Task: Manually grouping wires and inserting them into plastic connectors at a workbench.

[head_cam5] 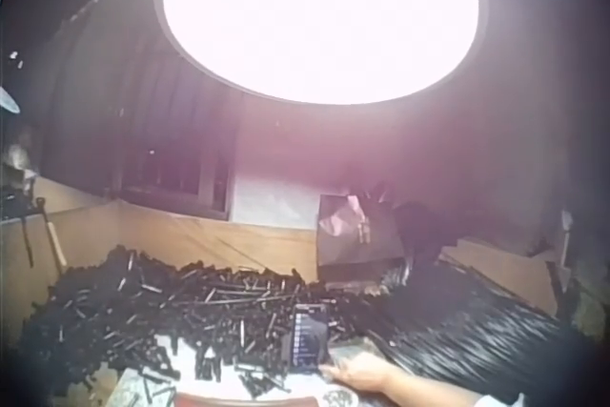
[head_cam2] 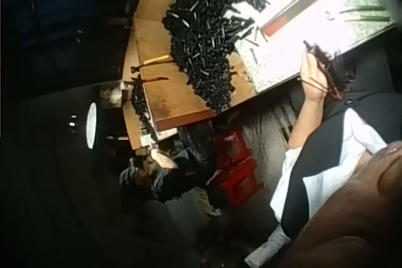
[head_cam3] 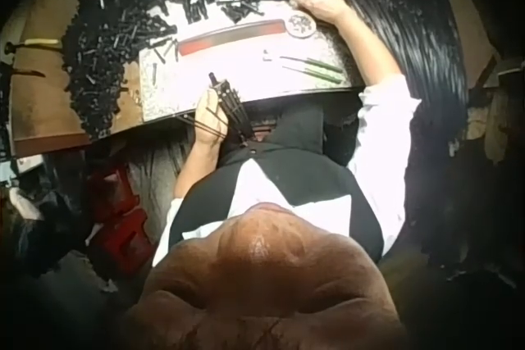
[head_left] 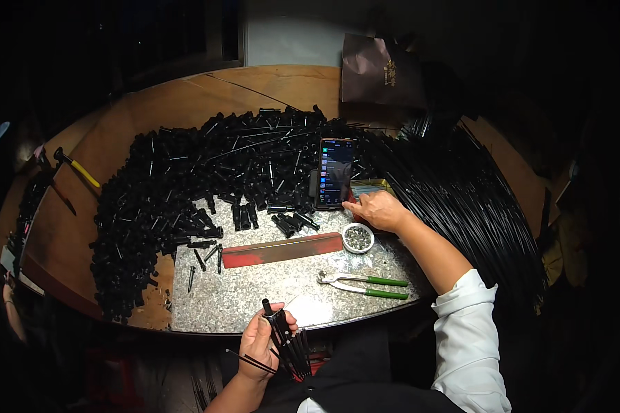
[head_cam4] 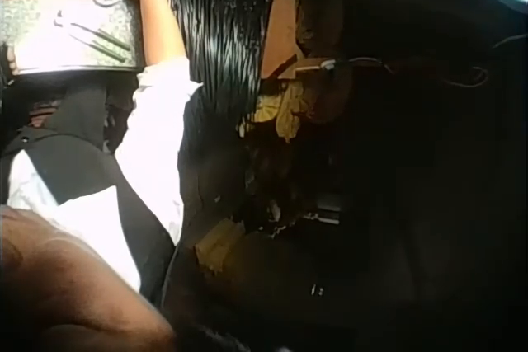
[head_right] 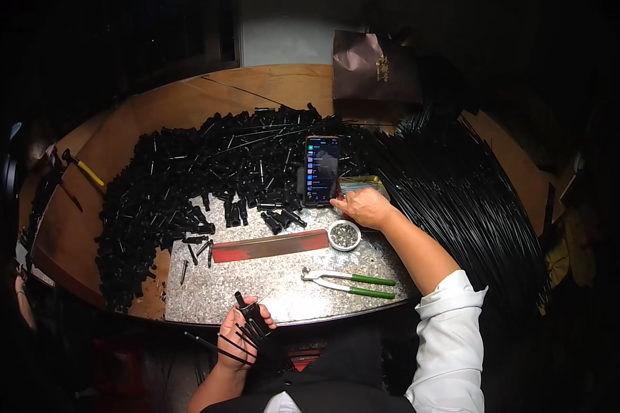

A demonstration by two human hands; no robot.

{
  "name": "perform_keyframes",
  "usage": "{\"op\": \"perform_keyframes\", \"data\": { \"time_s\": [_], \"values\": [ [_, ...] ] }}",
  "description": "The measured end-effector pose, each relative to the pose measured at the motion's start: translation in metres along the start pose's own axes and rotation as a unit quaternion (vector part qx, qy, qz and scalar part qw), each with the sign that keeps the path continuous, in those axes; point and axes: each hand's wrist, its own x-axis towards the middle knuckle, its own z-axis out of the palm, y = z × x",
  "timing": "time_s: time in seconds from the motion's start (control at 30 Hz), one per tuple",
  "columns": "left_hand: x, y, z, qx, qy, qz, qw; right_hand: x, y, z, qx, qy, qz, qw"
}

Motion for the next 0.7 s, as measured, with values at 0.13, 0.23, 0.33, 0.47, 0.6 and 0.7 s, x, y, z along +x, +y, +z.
{"op": "perform_keyframes", "data": {
  "time_s": [0.13,0.23,0.33,0.47,0.6,0.7],
  "values": [
    [-0.0004,0.0011,0.0019,-0.015,-0.011,-0.001,1.0,0.0006,0.0006,0.001,0.007,0.02,-0.007,1.0],
    [0.0002,0.0009,0.0034,-0.008,0.003,0.002,1.0,0.0025,-0.0023,0.0007,-0.011,0.002,-0.007,1.0],
    [0.0001,0.0013,0.0038,-0.007,0.002,0.002,1.0,0.0042,-0.0023,0.0039,-0.015,0.027,-0.004,1.0],
    [-0.0001,0.0017,0.0045,-0.001,0.001,0.005,1.0,0.0055,-0.0035,0.0062,-0.019,0.026,0.001,0.999],
    [-0.0004,0.0016,0.0046,0.0,-0.003,0.008,1.0,0.0076,-0.0042,0.0049,-0.032,0.016,0.005,0.999],
    [0.0,0.0017,0.0045,-0.004,-0.006,0.009,1.0,0.0087,-0.0068,0.0006,-0.015,0.011,0.012,1.0]
  ]
}}
